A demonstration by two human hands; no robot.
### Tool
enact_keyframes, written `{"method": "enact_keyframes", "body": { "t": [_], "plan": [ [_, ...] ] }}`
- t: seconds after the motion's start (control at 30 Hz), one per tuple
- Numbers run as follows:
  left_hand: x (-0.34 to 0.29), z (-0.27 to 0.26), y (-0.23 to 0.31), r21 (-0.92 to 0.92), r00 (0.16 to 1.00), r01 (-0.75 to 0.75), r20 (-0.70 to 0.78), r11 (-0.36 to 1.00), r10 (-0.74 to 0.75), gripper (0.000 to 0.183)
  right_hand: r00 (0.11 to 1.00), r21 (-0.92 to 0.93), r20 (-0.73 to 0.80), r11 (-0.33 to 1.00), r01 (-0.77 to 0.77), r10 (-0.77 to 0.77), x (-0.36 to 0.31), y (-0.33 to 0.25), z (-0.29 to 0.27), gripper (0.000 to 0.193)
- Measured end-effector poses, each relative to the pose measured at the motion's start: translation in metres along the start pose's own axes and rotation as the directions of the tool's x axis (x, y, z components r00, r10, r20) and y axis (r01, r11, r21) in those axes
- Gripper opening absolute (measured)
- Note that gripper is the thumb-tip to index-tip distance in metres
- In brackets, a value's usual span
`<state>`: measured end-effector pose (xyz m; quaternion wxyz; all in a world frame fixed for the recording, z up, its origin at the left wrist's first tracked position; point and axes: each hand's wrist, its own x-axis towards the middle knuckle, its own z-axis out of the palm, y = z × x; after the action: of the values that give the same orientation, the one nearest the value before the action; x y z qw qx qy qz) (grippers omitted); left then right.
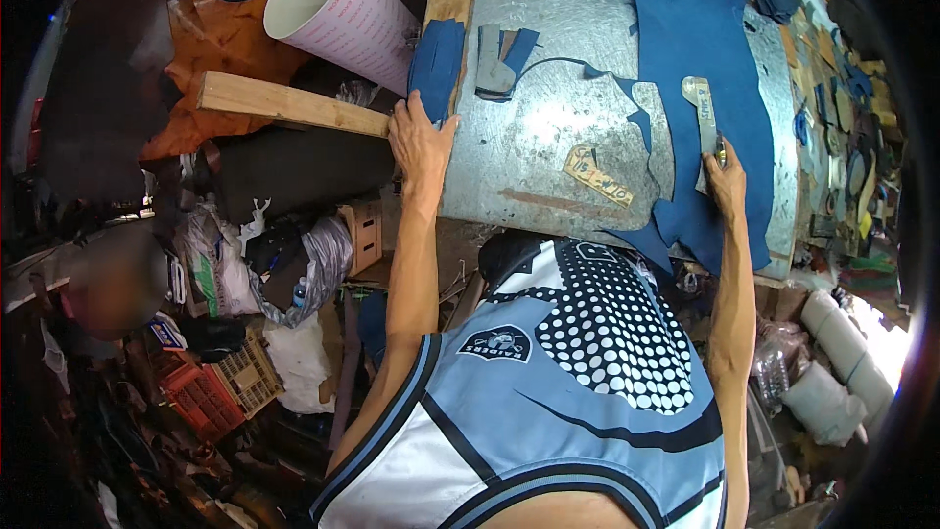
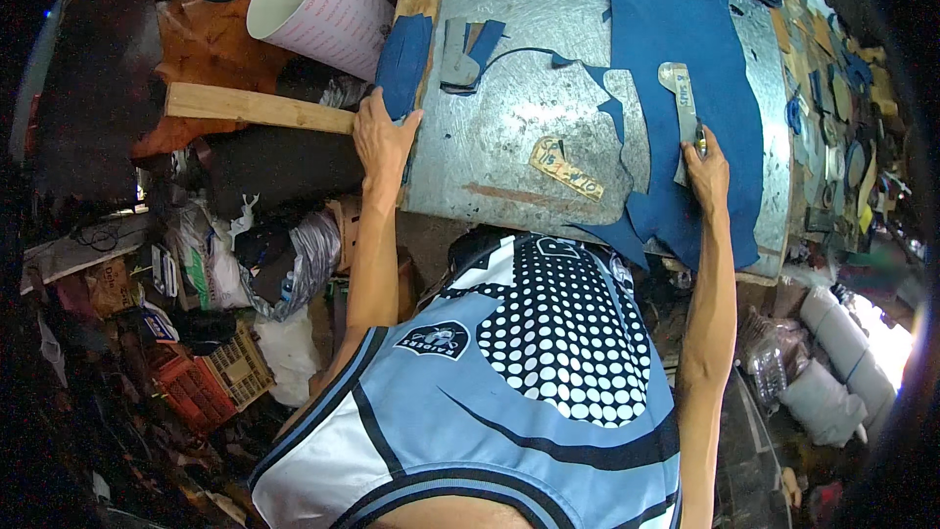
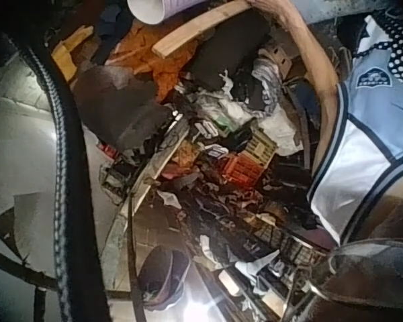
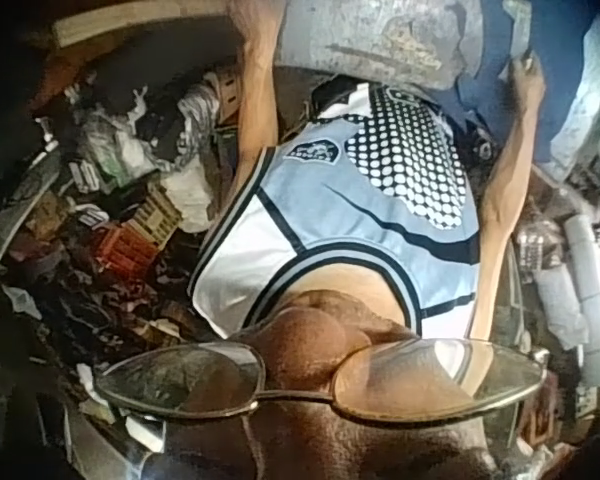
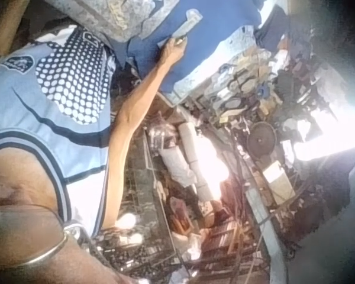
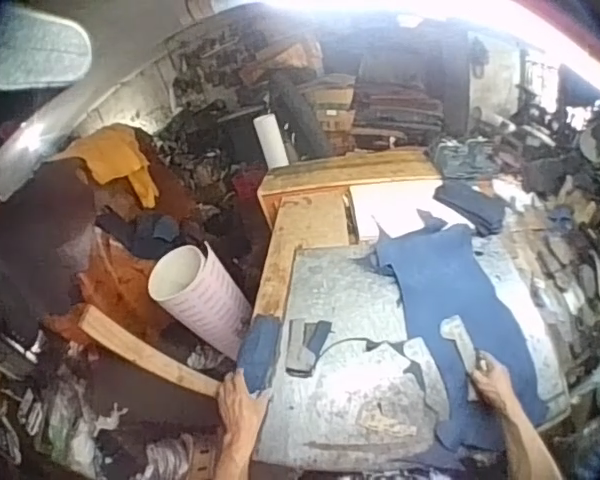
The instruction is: Using a handheld blade and a template to cut out shoe patterns from a blue leather sheet.
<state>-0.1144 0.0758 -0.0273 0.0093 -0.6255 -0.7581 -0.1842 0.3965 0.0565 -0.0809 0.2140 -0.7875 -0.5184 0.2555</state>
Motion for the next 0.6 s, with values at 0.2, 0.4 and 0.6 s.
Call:
{"method": "enact_keyframes", "body": {
  "t": [0.2,0.4,0.6],
  "plan": [
    [0.022,0.000,-0.004,0.071,0.984,0.100,0.143,0.992,-0.109,0.085,1.000,-0.001,0.012,1.000,-0.010,0.010,-0.003,-0.004,0.001,0.059],
    [0.039,-0.014,-0.012,-0.049,0.974,0.152,0.175,0.987,-0.141,0.084,1.000,0.052,0.000,0.999,-0.003,0.003,-0.003,-0.005,0.007,0.055],
    [0.044,-0.021,-0.005,-0.043,0.970,0.147,0.202,0.988,-0.135,0.084,1.000,0.051,0.009,0.999,-0.010,0.009,-0.001,0.002,0.004,0.056]
  ]
}}
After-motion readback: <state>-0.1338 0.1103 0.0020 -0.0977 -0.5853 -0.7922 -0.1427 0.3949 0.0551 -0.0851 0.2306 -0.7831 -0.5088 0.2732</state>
